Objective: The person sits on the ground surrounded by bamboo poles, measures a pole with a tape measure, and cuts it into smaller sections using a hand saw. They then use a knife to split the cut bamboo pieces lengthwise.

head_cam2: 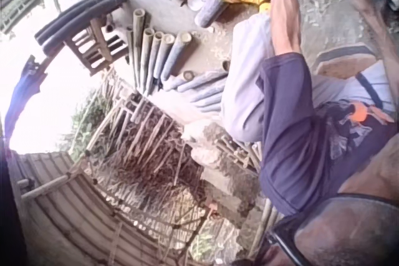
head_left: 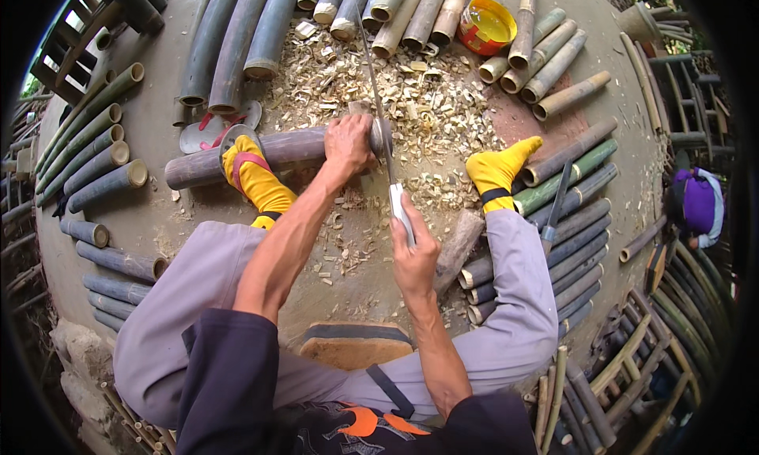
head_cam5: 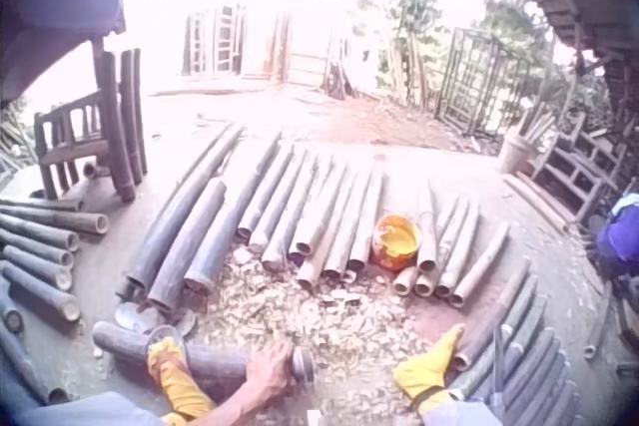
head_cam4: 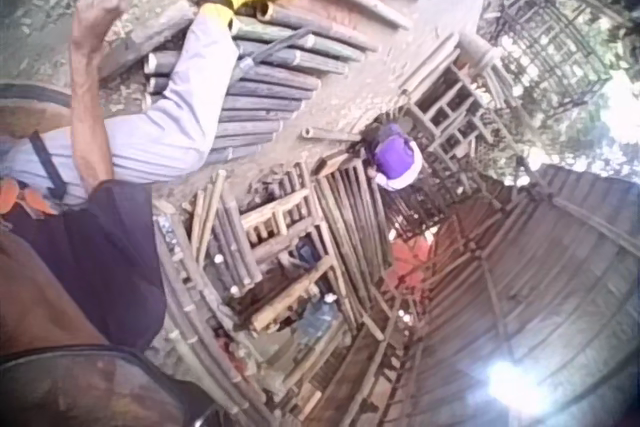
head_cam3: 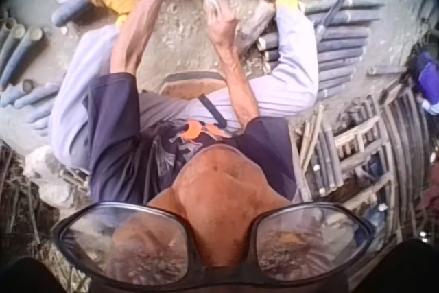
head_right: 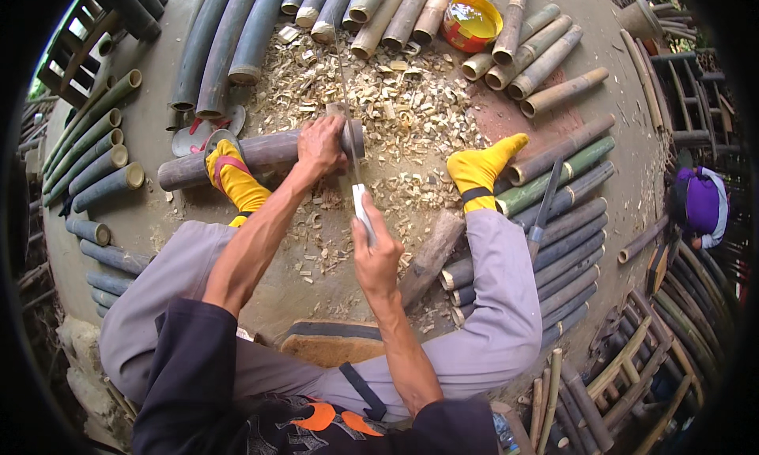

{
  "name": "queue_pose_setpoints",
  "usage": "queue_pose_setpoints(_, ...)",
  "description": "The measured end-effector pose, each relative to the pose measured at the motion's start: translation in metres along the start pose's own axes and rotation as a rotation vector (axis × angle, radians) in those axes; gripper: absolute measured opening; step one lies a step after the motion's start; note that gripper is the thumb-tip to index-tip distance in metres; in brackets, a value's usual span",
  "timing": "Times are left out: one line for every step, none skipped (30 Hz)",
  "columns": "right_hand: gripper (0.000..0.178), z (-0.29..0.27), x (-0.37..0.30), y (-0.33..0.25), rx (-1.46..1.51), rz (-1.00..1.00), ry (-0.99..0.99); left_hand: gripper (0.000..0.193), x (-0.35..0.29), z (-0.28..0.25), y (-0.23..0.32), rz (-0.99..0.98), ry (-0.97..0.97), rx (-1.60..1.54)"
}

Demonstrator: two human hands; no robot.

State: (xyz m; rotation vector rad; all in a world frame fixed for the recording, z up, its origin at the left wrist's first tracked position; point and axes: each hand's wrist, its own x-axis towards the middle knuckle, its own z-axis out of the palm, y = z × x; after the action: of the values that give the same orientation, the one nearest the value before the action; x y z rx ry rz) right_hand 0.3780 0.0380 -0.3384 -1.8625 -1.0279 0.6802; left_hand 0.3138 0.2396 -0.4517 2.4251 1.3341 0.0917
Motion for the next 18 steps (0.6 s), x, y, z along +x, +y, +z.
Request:
queue_pose_setpoints(0.04, -0.004, -0.007, 0.0, -0.048, 0.04, -0.017, 0.067, 0.001, 0.001, 0.001, -0.008, -0.021, -0.004)
queue_pose_setpoints(0.039, -0.01, -0.019, 0.001, -0.097, 0.08, -0.035, 0.064, -0.003, -0.001, -0.006, 0.076, 0.082, 0.006)
queue_pose_setpoints(0.039, -0.016, -0.037, 0.005, -0.143, 0.126, -0.068, 0.065, -0.001, -0.011, -0.008, 0.052, -0.008, 0.0)
queue_pose_setpoints(0.039, -0.029, -0.077, 0.015, -0.124, -0.024, -0.006, 0.064, 0.001, -0.011, -0.008, 0.045, -0.022, 0.009)
queue_pose_setpoints(0.04, -0.044, -0.121, 0.017, -0.105, 0.046, -0.01, 0.063, 0.002, -0.01, -0.007, 0.036, -0.036, 0.018)
queue_pose_setpoints(0.04, -0.063, -0.174, 0.012, -0.088, 0.189, -0.02, 0.062, 0.007, -0.004, 0.002, 0.059, -0.002, 0.001)
queue_pose_setpoints(0.04, -0.071, -0.204, 0.01, -0.055, 0.326, -0.041, 0.062, 0.008, -0.002, 0.003, 0.068, 0.035, -0.001)
queue_pose_setpoints(0.04, -0.069, -0.197, 0.017, -0.063, 0.248, -0.013, 0.061, 0.003, 0.0, 0.005, 0.078, 0.059, -0.001)
queue_pose_setpoints(0.039, -0.057, -0.176, 0.03, -0.067, 0.166, 0.031, 0.061, 0.002, 0.0, 0.008, 0.07, 0.051, -0.004)
queue_pose_setpoints(0.039, -0.046, -0.14, 0.029, -0.063, 0.074, 0.065, 0.062, -0.002, -0.002, 0.007, 0.049, 0.05, 0.001)
queue_pose_setpoints(0.038, -0.03, -0.091, 0.033, -0.035, 0.067, 0.017, 0.063, -0.004, -0.004, 0.005, 0.029, 0.05, 0.007)
queue_pose_setpoints(0.039, -0.011, -0.041, 0.022, -0.052, -0.008, 0.027, 0.065, -0.005, 0.0, -0.003, 0.033, 0.076, 0.031)
queue_pose_setpoints(0.038, 0.001, -0.007, 0.009, 0.003, -0.01, 0.052, 0.066, -0.003, 0.002, 0.003, 0.049, 0.055, 0.012)
queue_pose_setpoints(0.038, -0.005, 0.011, 0.001, 0.021, -0.004, 0.128, 0.066, 0.01, 0.008, 0.028, 0.12, 0.029, -0.037)
queue_pose_setpoints(0.038, 0.007, 0.008, -0.002, 0.029, -0.002, 0.052, 0.067, 0.001, -0.002, 0.001, 0.049, 0.026, 0.002)
queue_pose_setpoints(0.038, 0.001, -0.009, 0.001, -0.018, 0.028, 0.023, 0.067, 0.0, -0.003, -0.007, 0.054, 0.031, -0.004)
queue_pose_setpoints(0.038, -0.008, -0.032, 0.004, -0.065, 0.058, -0.008, 0.066, -0.002, -0.004, -0.013, 0.059, 0.037, -0.01)
queue_pose_setpoints(0.039, -0.028, -0.075, 0.008, -0.045, 0.151, -0.033, 0.062, 0.001, -0.01, -0.003, 0.034, -0.047, 0.012)
